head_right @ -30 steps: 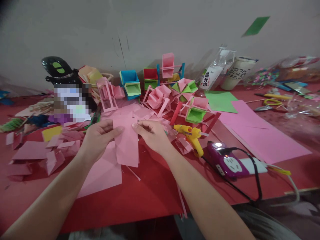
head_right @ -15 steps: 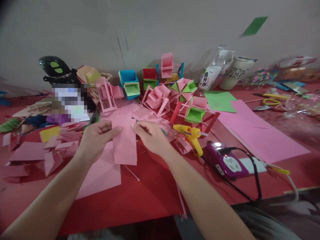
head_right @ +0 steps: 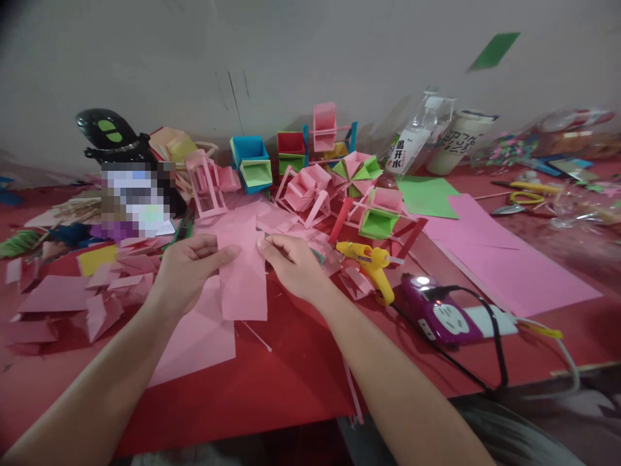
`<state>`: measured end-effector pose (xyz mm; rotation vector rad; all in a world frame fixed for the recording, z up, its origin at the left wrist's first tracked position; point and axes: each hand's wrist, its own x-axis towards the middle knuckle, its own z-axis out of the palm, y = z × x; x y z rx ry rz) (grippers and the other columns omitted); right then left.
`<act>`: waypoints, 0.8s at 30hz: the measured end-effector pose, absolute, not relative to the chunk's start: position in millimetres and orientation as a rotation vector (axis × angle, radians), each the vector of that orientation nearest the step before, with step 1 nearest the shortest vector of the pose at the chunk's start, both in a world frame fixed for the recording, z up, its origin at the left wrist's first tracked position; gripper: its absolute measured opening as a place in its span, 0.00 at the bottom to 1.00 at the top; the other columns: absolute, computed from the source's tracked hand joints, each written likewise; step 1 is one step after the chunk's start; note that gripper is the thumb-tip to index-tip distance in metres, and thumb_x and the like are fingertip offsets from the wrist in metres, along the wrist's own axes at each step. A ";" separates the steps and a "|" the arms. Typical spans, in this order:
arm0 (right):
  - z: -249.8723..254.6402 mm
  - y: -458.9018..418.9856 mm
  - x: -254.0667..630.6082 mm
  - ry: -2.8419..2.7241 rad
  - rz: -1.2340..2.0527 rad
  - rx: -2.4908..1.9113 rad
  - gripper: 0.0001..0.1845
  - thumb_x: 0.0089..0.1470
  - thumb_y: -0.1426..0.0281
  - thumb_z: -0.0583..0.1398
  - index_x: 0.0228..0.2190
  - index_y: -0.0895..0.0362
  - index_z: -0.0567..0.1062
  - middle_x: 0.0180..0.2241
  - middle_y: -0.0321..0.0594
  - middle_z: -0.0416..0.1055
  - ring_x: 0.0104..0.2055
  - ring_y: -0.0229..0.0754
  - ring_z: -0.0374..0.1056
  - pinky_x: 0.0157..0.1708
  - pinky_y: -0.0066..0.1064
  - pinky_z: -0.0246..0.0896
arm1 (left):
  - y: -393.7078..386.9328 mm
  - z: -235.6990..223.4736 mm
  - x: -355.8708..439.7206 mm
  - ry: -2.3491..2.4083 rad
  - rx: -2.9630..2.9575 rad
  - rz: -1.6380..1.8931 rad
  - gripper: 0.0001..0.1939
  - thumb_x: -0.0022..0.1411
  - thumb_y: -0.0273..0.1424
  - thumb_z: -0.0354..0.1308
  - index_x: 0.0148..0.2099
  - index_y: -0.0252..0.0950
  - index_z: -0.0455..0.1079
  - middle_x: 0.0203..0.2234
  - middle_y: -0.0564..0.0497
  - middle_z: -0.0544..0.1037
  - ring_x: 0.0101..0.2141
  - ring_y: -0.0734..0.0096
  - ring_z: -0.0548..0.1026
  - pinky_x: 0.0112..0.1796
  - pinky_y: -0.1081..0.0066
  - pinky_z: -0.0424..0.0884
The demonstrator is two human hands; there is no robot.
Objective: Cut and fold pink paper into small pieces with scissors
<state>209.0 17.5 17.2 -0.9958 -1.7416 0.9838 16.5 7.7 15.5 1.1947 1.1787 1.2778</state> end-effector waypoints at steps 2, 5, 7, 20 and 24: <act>16.9 17.7 208.9 -1.743 0.982 -0.995 0.22 0.64 0.62 0.56 0.20 0.54 0.58 0.20 0.30 0.54 0.24 0.34 0.52 0.25 0.29 0.50 | 7.6 16.0 16.4 1.177 1.192 1.274 0.09 0.50 0.29 0.74 0.35 0.36 0.80 0.20 0.57 0.74 0.26 0.74 0.76 0.29 0.77 0.74; 16.8 17.3 208.8 -1.751 0.969 -0.994 0.22 0.64 0.61 0.55 0.20 0.54 0.58 0.20 0.30 0.55 0.24 0.34 0.52 0.25 0.30 0.50 | 8.3 14.7 15.4 1.182 1.199 1.265 0.09 0.50 0.31 0.73 0.34 0.35 0.78 0.20 0.56 0.74 0.26 0.73 0.76 0.28 0.76 0.74; 16.6 16.7 208.4 -1.761 0.944 -1.004 0.22 0.65 0.61 0.55 0.20 0.54 0.59 0.20 0.31 0.55 0.24 0.34 0.52 0.26 0.30 0.50 | 9.5 12.8 14.4 1.174 1.196 1.261 0.10 0.51 0.32 0.73 0.33 0.34 0.77 0.23 0.55 0.76 0.25 0.73 0.75 0.28 0.76 0.73; 14.6 17.5 214.0 -1.826 0.849 -0.978 0.20 0.66 0.66 0.55 0.21 0.56 0.64 0.21 0.31 0.60 0.25 0.33 0.57 0.27 0.28 0.52 | 12.8 15.7 12.3 1.058 1.136 1.301 0.14 0.52 0.39 0.72 0.31 0.34 0.75 0.25 0.53 0.77 0.26 0.74 0.75 0.30 0.73 0.76; 16.3 16.5 211.6 -1.827 0.850 -0.963 0.20 0.65 0.67 0.56 0.21 0.56 0.63 0.20 0.31 0.60 0.24 0.33 0.56 0.26 0.28 0.51 | 15.1 13.8 10.4 1.079 1.121 1.358 0.12 0.50 0.35 0.73 0.28 0.33 0.75 0.23 0.52 0.78 0.24 0.74 0.75 0.28 0.74 0.75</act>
